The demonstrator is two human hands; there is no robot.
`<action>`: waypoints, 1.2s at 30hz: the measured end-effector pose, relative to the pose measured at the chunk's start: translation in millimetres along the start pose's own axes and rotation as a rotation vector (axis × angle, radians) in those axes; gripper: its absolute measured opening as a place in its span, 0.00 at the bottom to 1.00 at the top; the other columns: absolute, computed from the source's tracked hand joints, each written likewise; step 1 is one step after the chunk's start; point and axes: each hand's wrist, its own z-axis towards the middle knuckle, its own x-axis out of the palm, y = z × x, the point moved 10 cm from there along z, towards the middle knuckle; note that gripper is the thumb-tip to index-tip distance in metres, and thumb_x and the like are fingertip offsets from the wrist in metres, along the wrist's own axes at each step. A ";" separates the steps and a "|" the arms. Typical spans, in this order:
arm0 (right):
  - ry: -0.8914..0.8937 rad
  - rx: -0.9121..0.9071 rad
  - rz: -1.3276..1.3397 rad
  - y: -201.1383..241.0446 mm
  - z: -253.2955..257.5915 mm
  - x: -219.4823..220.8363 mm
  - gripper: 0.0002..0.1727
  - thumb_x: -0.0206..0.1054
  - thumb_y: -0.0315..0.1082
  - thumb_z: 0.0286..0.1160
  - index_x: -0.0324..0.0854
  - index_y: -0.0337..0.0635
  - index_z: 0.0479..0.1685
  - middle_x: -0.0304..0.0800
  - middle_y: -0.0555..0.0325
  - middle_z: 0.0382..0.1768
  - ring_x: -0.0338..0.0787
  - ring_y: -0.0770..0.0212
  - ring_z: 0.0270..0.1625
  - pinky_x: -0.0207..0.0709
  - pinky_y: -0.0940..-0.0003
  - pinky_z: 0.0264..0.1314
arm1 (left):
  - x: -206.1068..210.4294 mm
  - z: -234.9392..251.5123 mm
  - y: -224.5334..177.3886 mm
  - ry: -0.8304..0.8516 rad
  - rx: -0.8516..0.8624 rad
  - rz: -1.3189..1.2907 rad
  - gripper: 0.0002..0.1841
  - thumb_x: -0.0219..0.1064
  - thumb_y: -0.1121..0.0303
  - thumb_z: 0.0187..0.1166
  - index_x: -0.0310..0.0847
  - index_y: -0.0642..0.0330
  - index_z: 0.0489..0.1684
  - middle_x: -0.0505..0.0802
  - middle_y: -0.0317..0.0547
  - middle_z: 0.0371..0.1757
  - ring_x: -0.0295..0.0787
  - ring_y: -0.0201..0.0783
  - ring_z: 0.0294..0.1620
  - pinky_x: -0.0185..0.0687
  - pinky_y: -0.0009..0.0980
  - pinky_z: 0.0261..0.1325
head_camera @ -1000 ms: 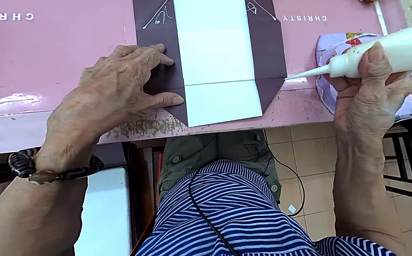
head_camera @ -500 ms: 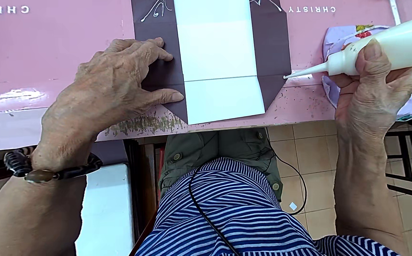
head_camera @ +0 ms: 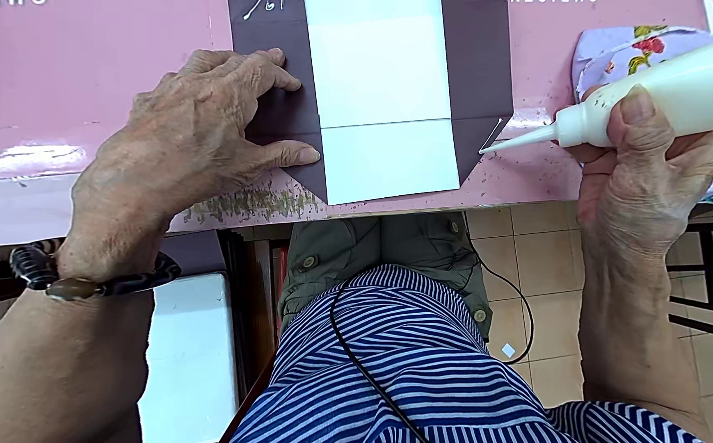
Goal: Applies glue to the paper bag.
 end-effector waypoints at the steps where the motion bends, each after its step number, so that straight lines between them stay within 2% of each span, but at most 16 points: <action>1: 0.007 -0.004 0.005 0.4 -1.6 1.0 0.18 0.70 0.32 0.79 0.66 0.45 0.58 0.91 0.62 0.46 0.97 0.57 0.49 0.95 0.54 0.55 | 0.2 0.1 0.3 0.007 -0.007 -0.001 0.48 0.62 0.26 0.65 0.73 0.51 0.81 0.73 0.51 0.87 0.67 0.65 0.85 0.64 0.72 0.71; 6: 0.080 0.056 0.002 3.3 -17.0 7.5 0.17 0.70 0.34 0.81 0.67 0.49 0.61 0.91 0.65 0.53 0.96 0.59 0.55 0.94 0.58 0.59 | -0.5 0.3 -1.1 0.007 -0.001 -0.010 0.47 0.62 0.27 0.66 0.73 0.52 0.80 0.74 0.51 0.87 0.67 0.65 0.85 0.63 0.72 0.70; 20: 0.122 0.039 0.028 4.9 -25.9 15.6 0.19 0.71 0.32 0.79 0.67 0.48 0.61 0.92 0.63 0.53 0.96 0.56 0.55 0.93 0.55 0.62 | -0.4 0.7 0.6 0.030 -0.006 -0.019 0.46 0.66 0.30 0.65 0.72 0.52 0.81 0.72 0.53 0.88 0.66 0.64 0.85 0.63 0.70 0.73; 24: 0.141 0.047 0.023 5.1 -27.7 22.7 0.19 0.71 0.33 0.80 0.66 0.49 0.61 0.92 0.64 0.53 0.96 0.57 0.55 0.93 0.56 0.61 | -1.5 0.9 0.2 0.027 0.038 -0.022 0.49 0.61 0.25 0.64 0.73 0.53 0.80 0.73 0.56 0.87 0.67 0.65 0.85 0.62 0.69 0.75; 30: 0.177 0.044 0.017 7.2 -29.6 39.7 0.19 0.71 0.33 0.80 0.66 0.50 0.61 0.92 0.67 0.52 0.96 0.60 0.55 0.93 0.59 0.61 | -1.6 1.3 3.1 0.050 0.045 -0.045 0.48 0.63 0.26 0.64 0.72 0.51 0.82 0.71 0.51 0.89 0.64 0.63 0.87 0.60 0.70 0.76; 36: 0.242 0.017 0.061 6.9 -32.2 61.6 0.21 0.72 0.34 0.79 0.65 0.47 0.63 0.91 0.61 0.54 0.95 0.54 0.57 0.93 0.53 0.62 | -0.3 0.9 4.2 0.042 0.034 -0.048 0.47 0.63 0.27 0.65 0.72 0.48 0.83 0.72 0.47 0.88 0.65 0.57 0.87 0.60 0.67 0.78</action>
